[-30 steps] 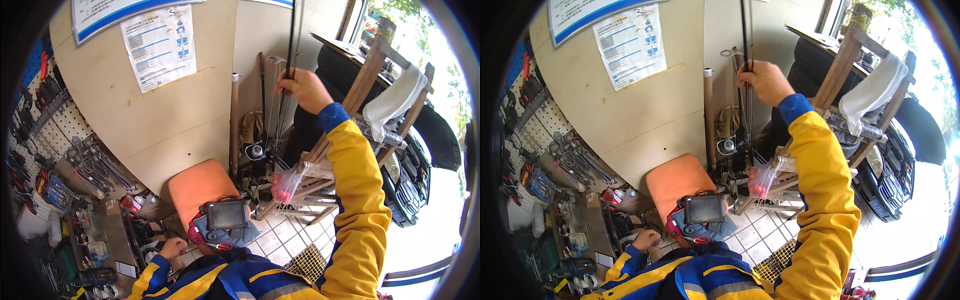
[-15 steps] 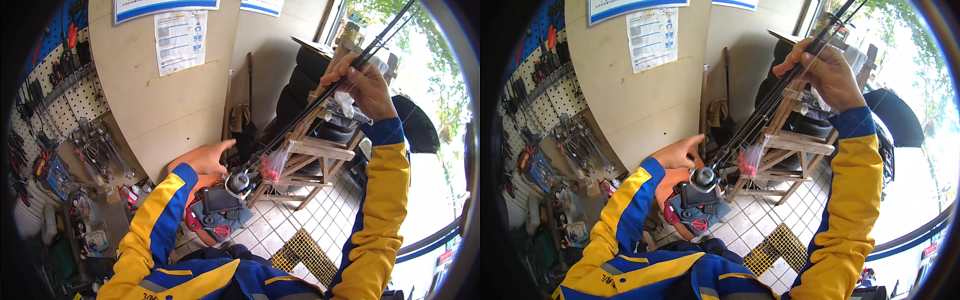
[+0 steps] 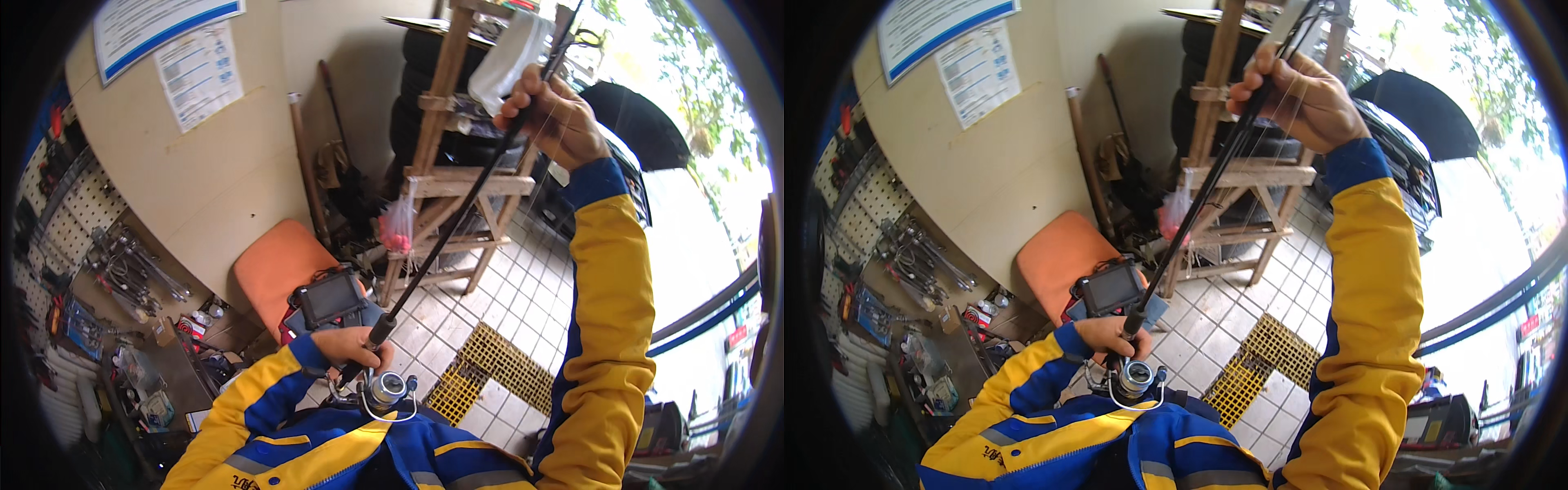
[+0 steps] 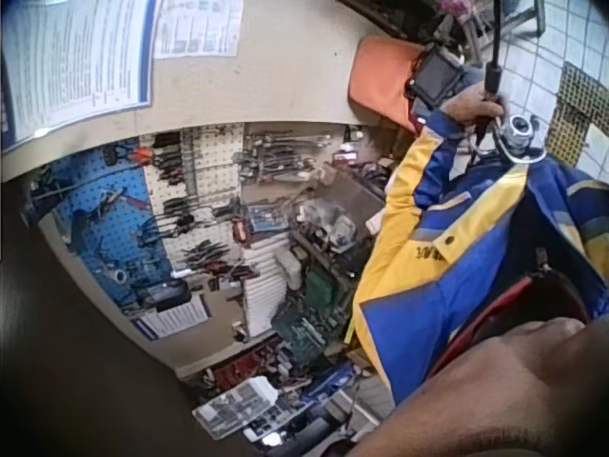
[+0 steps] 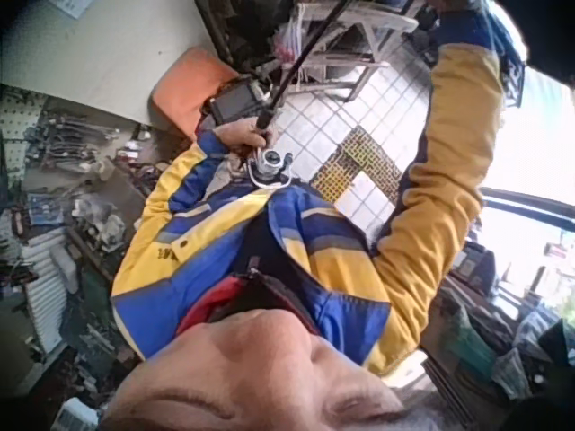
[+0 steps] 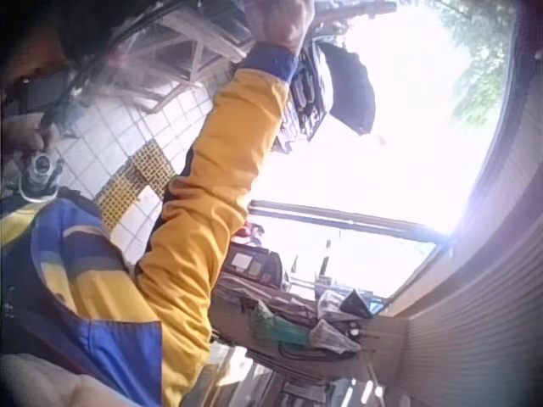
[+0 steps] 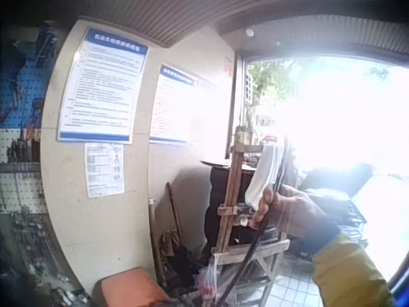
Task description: The person assembles a fishing rod by attaching the reel and threading the line through the guides. They rotate the reel handle to test the mechanism and pull the line taut to ensure proper alignment.
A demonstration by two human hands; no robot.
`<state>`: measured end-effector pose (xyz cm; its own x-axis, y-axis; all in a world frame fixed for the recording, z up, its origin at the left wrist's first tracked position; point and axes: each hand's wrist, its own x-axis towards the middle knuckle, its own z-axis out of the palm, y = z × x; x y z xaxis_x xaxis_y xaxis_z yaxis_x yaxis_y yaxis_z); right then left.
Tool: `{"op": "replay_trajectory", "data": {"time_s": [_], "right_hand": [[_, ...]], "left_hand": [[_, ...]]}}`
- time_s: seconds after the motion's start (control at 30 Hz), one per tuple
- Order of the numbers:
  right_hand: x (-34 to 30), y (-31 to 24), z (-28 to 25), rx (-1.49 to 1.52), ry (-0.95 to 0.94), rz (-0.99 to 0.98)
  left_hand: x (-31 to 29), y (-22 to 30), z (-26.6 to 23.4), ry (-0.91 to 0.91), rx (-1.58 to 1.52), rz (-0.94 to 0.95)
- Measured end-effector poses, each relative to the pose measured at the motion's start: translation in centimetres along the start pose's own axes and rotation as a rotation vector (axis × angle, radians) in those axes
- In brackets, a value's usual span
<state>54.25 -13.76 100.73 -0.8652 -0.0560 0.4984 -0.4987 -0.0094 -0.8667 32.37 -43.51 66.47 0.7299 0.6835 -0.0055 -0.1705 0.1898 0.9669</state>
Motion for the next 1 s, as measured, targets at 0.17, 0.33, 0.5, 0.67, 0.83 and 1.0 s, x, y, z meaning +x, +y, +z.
{"op": "replay_trajectory", "data": {"time_s": [0.17,0.33,0.5,0.67,0.83,1.0], "right_hand": [[-11.1,0.6,-2.9,-0.074,0.473,0.253],[-28.6,4.7,-3.1,-0.303,1.365,0.506],[-44.1,15.6,8.0,-0.059,1.589,0.335],[-45.8,27.9,26.0,0.141,1.745,0.515],[-41.2,30.1,37.7,0.063,1.175,0.746],[-38.3,24.8,40.7,-0.325,1.045,0.849]], "left_hand": [[1.5,0.5,6.0,0.428,-0.126,-0.099],[0.1,2.9,9.1,0.8,0.032,-0.078],[0.7,4.0,12.4,0.953,0.153,-0.085],[2.4,3.0,15.1,0.95,0.217,-0.145],[2.9,2.4,16.9,0.887,0.209,-0.076],[1.8,3.3,18.5,0.823,0.162,0.046]]}}
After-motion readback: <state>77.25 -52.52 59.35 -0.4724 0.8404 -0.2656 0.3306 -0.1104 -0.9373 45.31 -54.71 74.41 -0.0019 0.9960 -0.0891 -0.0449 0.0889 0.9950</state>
